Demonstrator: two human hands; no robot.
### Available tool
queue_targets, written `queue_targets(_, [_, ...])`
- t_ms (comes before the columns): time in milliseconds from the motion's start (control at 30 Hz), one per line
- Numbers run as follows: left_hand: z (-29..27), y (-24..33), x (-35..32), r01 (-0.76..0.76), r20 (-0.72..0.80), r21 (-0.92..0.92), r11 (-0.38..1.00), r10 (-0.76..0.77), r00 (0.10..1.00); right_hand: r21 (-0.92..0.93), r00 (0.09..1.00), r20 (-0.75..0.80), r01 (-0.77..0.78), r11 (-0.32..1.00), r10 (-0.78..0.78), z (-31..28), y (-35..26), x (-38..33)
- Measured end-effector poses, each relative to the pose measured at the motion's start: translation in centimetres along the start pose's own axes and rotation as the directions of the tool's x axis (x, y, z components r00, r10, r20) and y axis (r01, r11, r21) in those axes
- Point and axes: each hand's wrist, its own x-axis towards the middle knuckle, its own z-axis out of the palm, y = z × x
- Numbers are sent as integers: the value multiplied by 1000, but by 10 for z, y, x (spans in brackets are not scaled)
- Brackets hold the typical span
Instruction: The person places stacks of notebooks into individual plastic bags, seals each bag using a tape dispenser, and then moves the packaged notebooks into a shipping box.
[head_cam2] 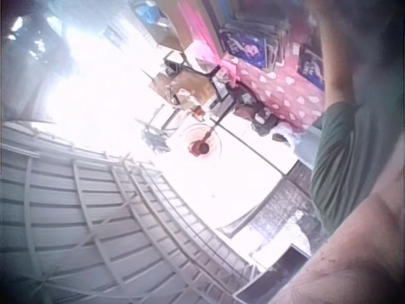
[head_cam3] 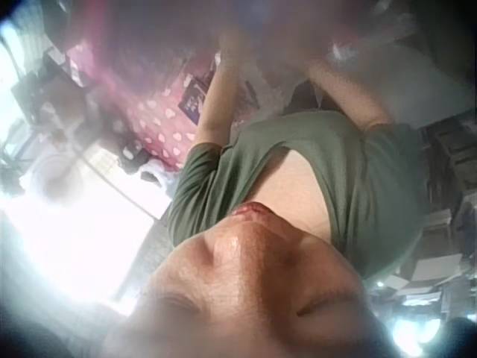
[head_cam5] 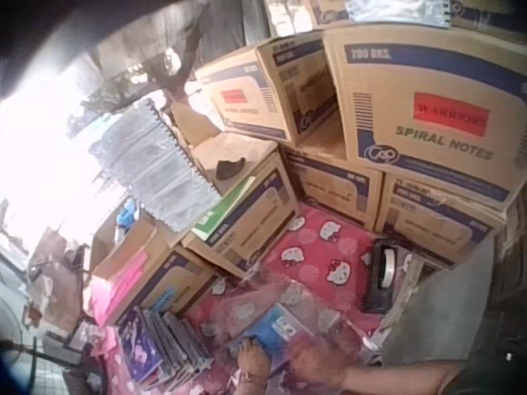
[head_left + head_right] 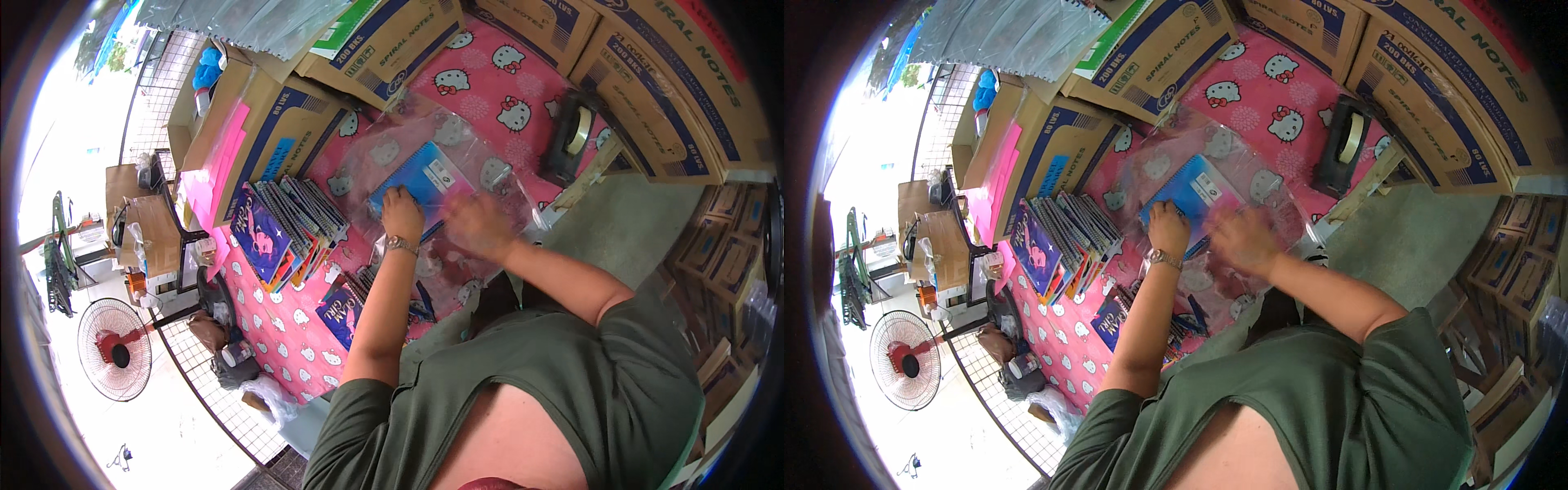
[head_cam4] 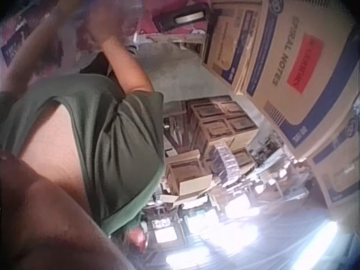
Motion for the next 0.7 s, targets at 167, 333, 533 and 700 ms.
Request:
queue_targets(167, [-25, 6, -1, -215, 146, 129, 968, 196, 970, 9, 974, 225, -28, 1000, 25, 28, -37, 28])
queue_targets(333, [-11, 7, 3, -249, 230, 184, 951, 205, 951, 28, 966, 257, -50, 998, 41, 15, -39, 50])
queue_targets(533, [24, 7, -11, -183, 146, 275, 944, 147, 978, 623, 396, -428, -522, 582, 813, -62, 80, -27])
queue_targets(700, [24, 22, -15, -178, 145, 239, 955, 146, 979, 927, 130, 290, -285, -244, 948, -55, 133, -75])
